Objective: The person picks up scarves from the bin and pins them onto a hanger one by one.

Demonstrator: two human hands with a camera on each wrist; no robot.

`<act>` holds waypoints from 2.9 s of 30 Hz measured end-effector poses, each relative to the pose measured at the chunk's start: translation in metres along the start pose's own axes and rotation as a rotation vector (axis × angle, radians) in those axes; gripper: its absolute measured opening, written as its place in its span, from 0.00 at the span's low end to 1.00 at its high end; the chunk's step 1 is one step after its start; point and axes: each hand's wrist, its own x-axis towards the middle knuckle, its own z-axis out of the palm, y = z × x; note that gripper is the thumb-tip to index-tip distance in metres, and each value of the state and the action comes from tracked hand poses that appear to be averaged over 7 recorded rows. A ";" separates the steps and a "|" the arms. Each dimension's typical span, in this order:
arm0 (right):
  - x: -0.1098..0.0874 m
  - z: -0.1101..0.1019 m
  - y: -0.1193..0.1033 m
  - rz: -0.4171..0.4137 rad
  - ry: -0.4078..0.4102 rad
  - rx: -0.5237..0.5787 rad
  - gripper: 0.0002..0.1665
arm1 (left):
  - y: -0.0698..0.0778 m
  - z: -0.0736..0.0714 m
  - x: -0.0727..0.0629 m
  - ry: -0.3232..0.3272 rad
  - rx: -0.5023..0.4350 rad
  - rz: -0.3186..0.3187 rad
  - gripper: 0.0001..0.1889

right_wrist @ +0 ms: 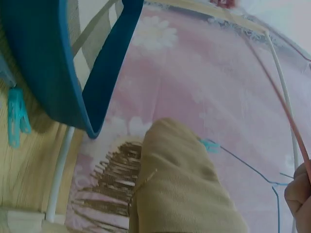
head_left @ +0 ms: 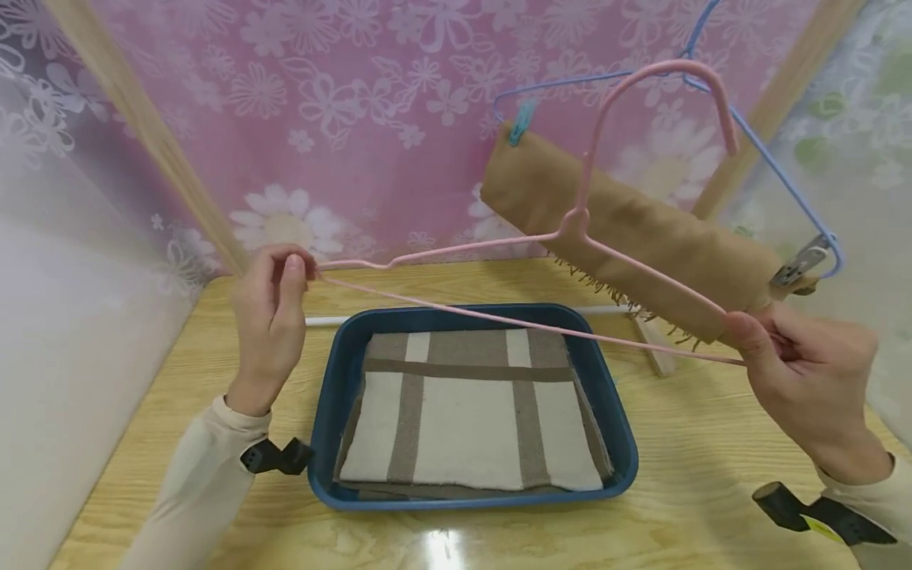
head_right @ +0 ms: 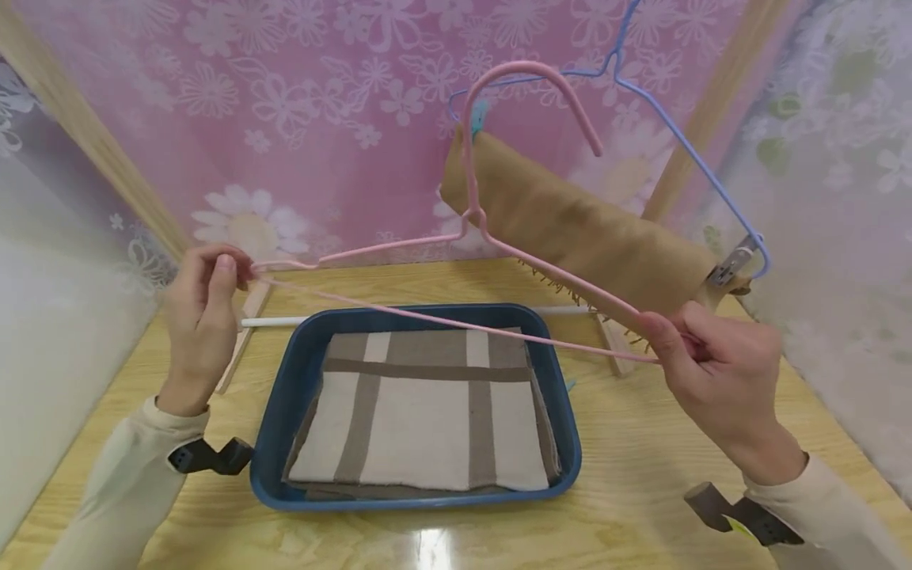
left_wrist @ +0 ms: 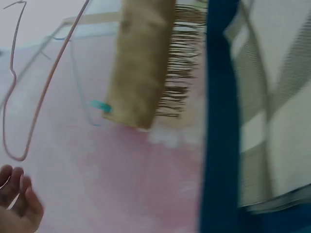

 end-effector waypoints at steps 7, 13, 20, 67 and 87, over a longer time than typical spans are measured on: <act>-0.005 -0.006 0.000 0.039 0.029 -0.033 0.34 | -0.021 0.009 -0.022 -0.775 0.264 -0.199 0.08; -0.013 -0.006 0.005 0.054 -0.002 -0.036 0.32 | -0.008 0.047 -0.014 -1.349 0.446 -0.177 0.14; -0.019 -0.003 0.012 0.010 -0.028 -0.119 0.35 | -0.023 0.099 -0.015 -1.425 0.635 -0.214 0.28; -0.032 0.009 0.038 0.006 -0.011 -0.244 0.36 | 0.000 0.098 -0.035 -1.006 0.294 0.259 0.23; -0.035 0.029 0.027 -0.080 -0.063 -0.224 0.35 | 0.043 0.082 -0.011 -0.777 0.031 -0.212 0.22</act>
